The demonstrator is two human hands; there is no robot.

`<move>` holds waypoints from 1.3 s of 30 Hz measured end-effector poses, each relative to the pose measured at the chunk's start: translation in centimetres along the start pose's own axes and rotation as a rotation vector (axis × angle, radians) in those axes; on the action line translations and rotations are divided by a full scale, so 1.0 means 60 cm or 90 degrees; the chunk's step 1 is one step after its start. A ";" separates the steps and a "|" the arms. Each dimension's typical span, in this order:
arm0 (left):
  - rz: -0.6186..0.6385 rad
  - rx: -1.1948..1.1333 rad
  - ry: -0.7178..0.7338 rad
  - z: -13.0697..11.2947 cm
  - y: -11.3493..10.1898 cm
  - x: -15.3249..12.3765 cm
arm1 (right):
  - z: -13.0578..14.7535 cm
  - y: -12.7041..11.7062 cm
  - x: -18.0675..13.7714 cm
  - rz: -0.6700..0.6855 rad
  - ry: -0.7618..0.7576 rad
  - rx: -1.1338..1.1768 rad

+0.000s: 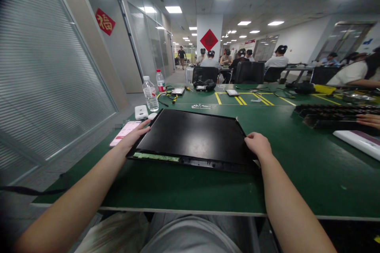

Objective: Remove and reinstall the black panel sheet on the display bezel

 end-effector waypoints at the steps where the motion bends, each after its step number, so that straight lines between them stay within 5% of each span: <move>1: -0.001 0.000 0.008 0.001 -0.001 0.002 | 0.000 0.001 0.000 0.000 -0.001 0.000; 9: 0.062 -0.076 -0.028 -0.002 0.025 -0.020 | -0.002 0.001 0.003 -0.018 -0.014 0.021; 15: 0.072 0.013 -0.057 -0.002 0.032 -0.038 | -0.001 0.000 0.000 0.000 -0.004 0.015; 39: 0.074 0.029 0.057 -0.001 0.025 -0.021 | 0.007 0.002 -0.002 0.006 -0.015 0.003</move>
Point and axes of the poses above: each hand's wrist, its own x-axis towards the middle knuckle, its own y-axis out of the palm, z = x × y, the point moved 6 cm from there along x, towards the middle knuckle, and after that the axes turned 15 degrees about x, right-handed, at the moved point
